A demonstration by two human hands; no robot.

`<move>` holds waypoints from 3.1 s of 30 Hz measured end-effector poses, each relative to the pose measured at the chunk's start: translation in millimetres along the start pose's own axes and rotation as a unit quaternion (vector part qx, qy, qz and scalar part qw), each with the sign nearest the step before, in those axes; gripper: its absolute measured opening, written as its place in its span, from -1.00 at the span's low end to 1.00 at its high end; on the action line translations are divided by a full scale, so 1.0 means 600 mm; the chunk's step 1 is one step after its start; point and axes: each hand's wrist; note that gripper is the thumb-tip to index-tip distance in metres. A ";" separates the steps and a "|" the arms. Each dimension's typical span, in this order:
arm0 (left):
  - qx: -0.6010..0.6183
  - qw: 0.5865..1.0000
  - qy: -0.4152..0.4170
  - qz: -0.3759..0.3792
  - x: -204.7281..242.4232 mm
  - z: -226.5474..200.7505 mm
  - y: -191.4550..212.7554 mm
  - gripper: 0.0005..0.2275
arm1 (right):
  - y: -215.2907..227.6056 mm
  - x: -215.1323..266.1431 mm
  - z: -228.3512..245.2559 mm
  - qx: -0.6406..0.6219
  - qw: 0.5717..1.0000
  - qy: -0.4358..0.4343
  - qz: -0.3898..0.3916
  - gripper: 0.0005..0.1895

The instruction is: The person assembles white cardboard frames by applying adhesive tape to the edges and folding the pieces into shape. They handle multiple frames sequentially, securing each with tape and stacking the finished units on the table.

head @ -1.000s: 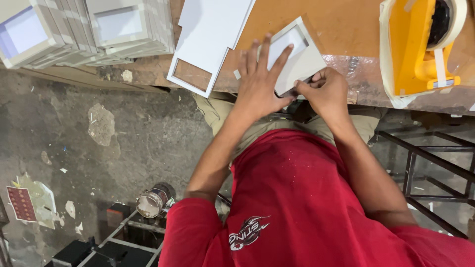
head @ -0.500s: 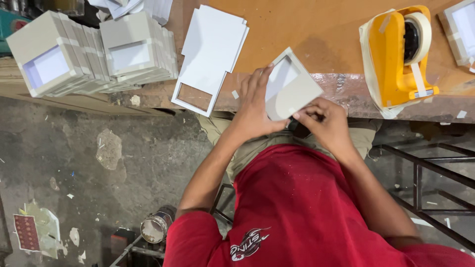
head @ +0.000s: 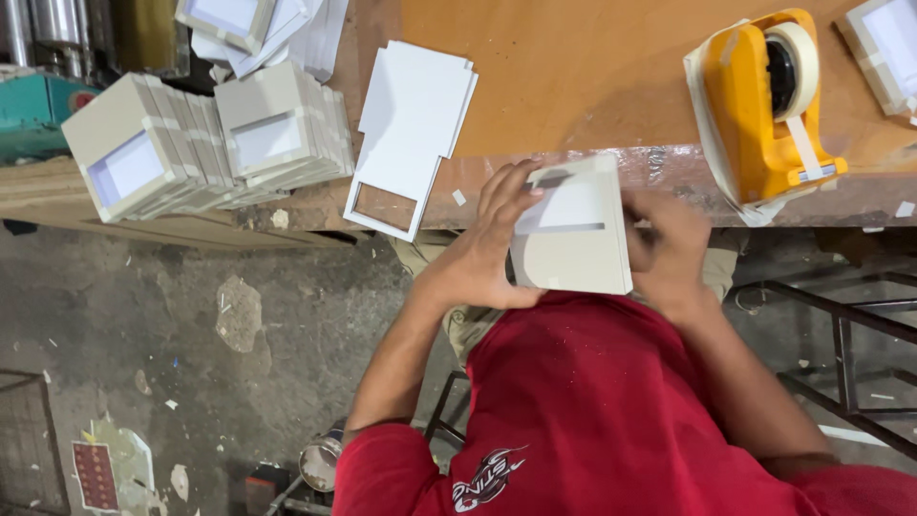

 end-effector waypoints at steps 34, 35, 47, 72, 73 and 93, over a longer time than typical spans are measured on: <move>-0.277 0.931 0.194 -0.137 0.002 0.103 -0.004 -0.70 | 0.268 0.002 -0.118 0.485 0.868 -0.096 -0.043 -0.54; -0.281 0.930 0.190 -0.141 0.003 0.102 -0.006 -0.69 | 0.269 0.002 -0.120 0.486 0.862 -0.137 -0.049 -0.62; -0.302 0.930 0.148 -0.147 -0.024 0.086 -0.031 -0.71 | 0.274 -0.040 -0.128 0.216 0.962 -0.161 0.053 -0.79; -0.225 0.943 0.120 -0.212 -0.035 0.030 -0.116 -0.83 | 0.119 0.069 -0.086 0.096 0.985 -0.098 0.107 -0.83; -0.212 0.947 0.117 -0.212 -0.041 0.029 -0.117 -0.82 | 0.091 0.047 -0.074 0.062 0.984 -0.092 0.137 -0.83; -0.138 0.928 0.264 -0.225 -0.086 0.029 -0.179 -0.91 | -0.040 -0.036 -0.102 0.110 0.973 -0.159 0.125 -0.86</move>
Point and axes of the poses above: each hand's wrist, its own x-axis away from the middle knuckle, its own y-axis out of the back of the hand, z = x × y, and after that the axes turned 2 degrees about -x, right-handed
